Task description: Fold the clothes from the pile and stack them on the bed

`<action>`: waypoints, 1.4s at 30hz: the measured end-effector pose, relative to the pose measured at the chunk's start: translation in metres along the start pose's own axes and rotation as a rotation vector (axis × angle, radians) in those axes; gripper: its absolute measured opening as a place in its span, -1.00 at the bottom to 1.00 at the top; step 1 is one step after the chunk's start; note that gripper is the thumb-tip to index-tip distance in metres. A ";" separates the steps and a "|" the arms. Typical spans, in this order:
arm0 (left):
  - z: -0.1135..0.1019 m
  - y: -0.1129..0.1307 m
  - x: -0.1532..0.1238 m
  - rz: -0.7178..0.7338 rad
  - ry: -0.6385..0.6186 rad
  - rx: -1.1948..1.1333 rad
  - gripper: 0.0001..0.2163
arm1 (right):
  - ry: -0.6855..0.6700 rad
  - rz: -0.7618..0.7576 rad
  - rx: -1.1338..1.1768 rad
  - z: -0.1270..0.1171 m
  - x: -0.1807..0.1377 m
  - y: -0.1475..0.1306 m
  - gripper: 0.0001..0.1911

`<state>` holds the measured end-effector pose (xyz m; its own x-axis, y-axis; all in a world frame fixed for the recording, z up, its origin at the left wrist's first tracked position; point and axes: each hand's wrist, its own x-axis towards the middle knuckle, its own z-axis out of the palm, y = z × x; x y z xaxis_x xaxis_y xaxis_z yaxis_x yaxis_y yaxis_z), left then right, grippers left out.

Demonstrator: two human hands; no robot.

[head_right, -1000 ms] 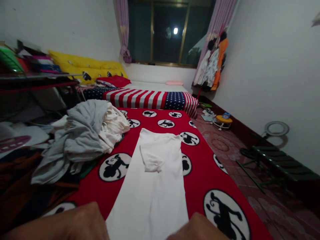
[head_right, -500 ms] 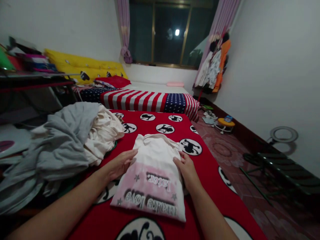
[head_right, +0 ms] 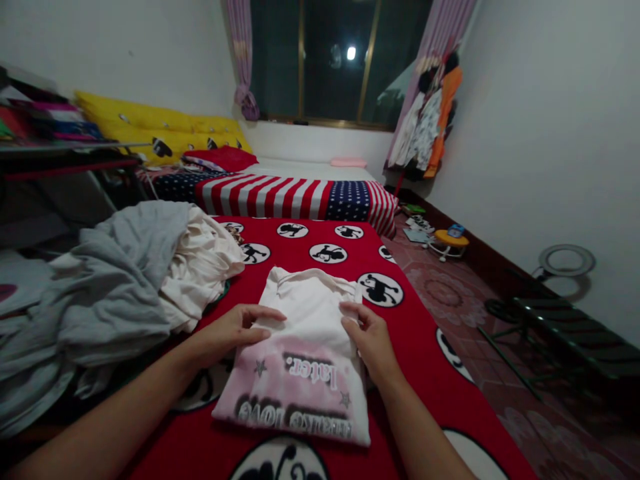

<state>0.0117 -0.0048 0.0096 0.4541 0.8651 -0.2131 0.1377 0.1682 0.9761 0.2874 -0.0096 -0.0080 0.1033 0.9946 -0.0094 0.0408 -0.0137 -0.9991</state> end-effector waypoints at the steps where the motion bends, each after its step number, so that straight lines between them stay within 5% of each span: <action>1: -0.003 0.002 -0.003 -0.023 -0.054 0.038 -0.61 | -0.026 0.018 -0.050 -0.002 0.000 0.001 -0.53; 5: -0.006 0.004 -0.006 -0.036 -0.158 0.054 -0.59 | -0.071 -0.012 -0.284 -0.013 0.001 0.001 -0.56; 10: 0.011 -0.003 0.007 0.046 0.167 0.056 -0.60 | 0.209 -0.451 -0.819 -0.012 0.007 -0.020 -0.67; 15: 0.027 -0.012 0.014 0.399 0.473 0.331 -0.77 | -0.164 -0.684 -0.778 0.038 0.037 -0.051 -0.82; 19: 0.031 -0.018 0.011 0.522 0.467 0.556 -0.74 | -0.377 -0.912 -0.902 0.087 0.071 -0.056 -0.63; 23: 0.030 -0.022 0.010 0.537 0.421 0.648 -0.71 | -0.595 -1.020 -1.141 0.111 0.097 -0.053 -0.56; 29: 0.030 -0.023 0.010 0.559 0.378 0.654 -0.69 | -0.732 -0.975 -1.150 0.108 0.118 -0.064 -0.82; 36: 0.032 -0.022 0.012 0.590 0.386 0.547 -0.61 | -0.422 -0.599 -0.730 0.107 0.147 -0.063 -0.80; 42: 0.032 -0.017 0.009 0.429 0.439 0.411 -0.71 | -0.336 -0.525 -0.526 0.127 0.149 -0.047 -0.79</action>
<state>0.0412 -0.0148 -0.0102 0.1604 0.9389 0.3046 0.3849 -0.3436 0.8566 0.1748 0.1526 0.0317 -0.3596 0.8615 0.3584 0.4712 0.4992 -0.7272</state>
